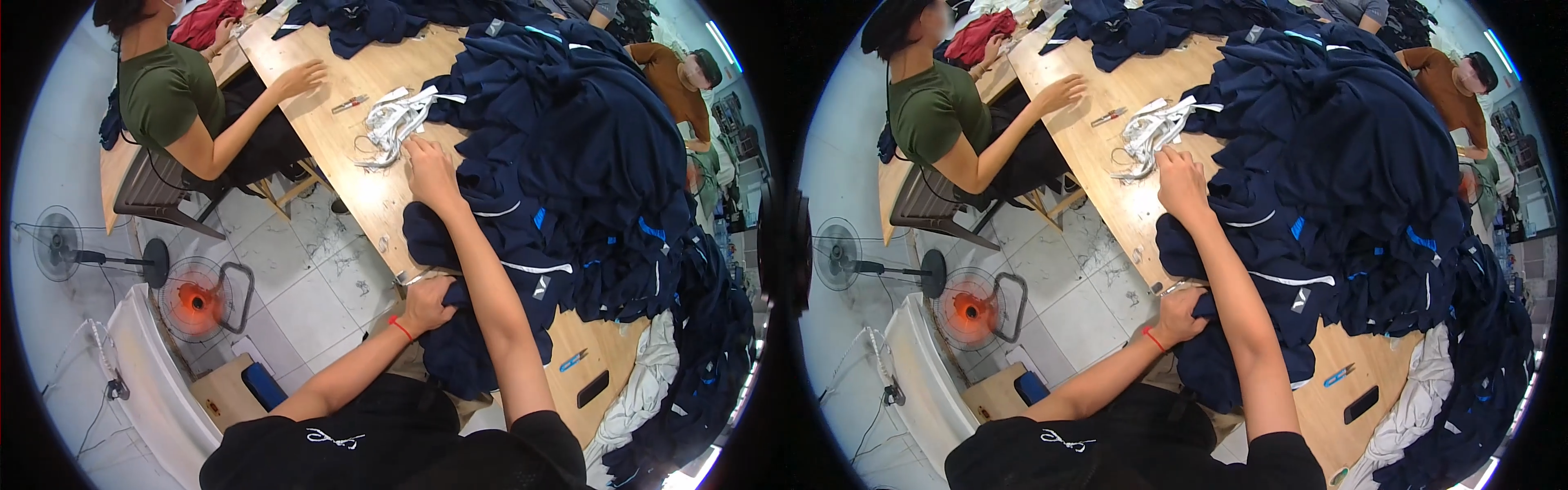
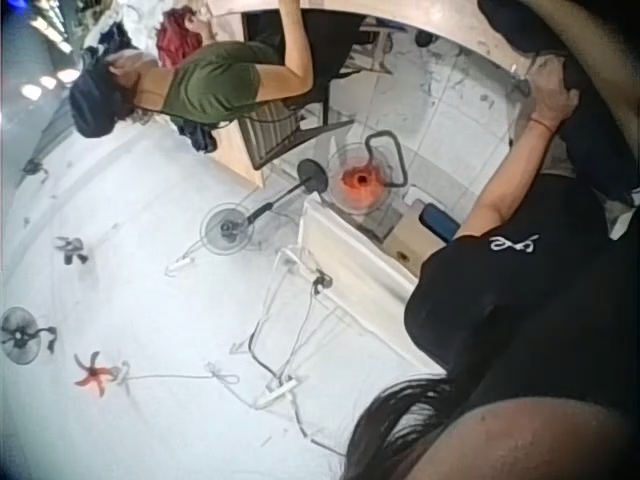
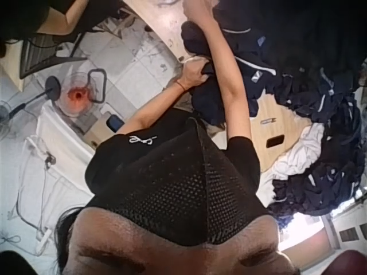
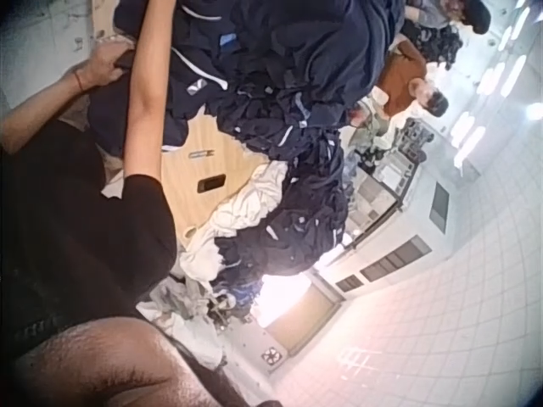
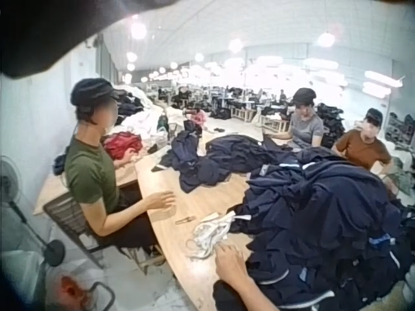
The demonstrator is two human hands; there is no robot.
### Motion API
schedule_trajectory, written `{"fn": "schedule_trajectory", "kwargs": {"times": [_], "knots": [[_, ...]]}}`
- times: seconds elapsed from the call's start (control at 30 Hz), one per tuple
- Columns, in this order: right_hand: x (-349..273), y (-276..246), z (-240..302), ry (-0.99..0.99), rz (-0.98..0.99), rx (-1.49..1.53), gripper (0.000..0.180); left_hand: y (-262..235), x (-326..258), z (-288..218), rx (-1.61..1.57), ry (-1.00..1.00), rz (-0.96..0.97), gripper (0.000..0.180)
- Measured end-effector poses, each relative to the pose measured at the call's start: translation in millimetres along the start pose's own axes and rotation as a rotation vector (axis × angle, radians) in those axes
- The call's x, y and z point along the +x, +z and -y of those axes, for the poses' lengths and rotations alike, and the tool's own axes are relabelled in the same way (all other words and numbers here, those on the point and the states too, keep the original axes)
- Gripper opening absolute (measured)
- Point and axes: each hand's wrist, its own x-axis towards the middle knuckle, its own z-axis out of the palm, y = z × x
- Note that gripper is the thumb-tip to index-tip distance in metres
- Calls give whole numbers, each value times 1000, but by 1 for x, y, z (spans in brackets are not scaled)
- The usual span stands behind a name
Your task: The recorder is inspecting navy blue shorts and using thread snips to trim loose threads and excess fabric at a factory workbench.
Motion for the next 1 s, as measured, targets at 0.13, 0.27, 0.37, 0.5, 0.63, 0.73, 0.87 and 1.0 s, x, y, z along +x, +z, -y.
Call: {"fn": "schedule_trajectory", "kwargs": {"times": [0.13, 0.27, 0.37, 0.5, 0.63, 0.73, 0.87, 1.0], "knots": [[22, 51, -4, 55, 128, -34, 64, -2, -3, 4, -11, 0, 41, 43], [6, 80, -15, 92, -69, 28, 22, 3, 0, 8, -49, 25, 29, 36], [-7, 70, -4, 73, -135, 132, 7, -4, -6, 8, -46, 11, 60, 38], [-18, 45, -14, 155, 10, 244, 8, -5, -3, 10, 0, 35, 95, 44], [-26, 22, -21, 186, 105, 212, 12, -7, -2, 10, 13, 40, 68, 45], [-24, 26, -19, 203, -82, 277, 9, -7, -4, 6, -13, 54, 43, 46], [-27, 35, -19, 76, -92, 135, 13, -4, -6, 3, 19, 47, 59, 47], [-45, 40, -23, 70, -101, 127, 15, -1, -5, 7, 0, 55, 62, 47]]}}
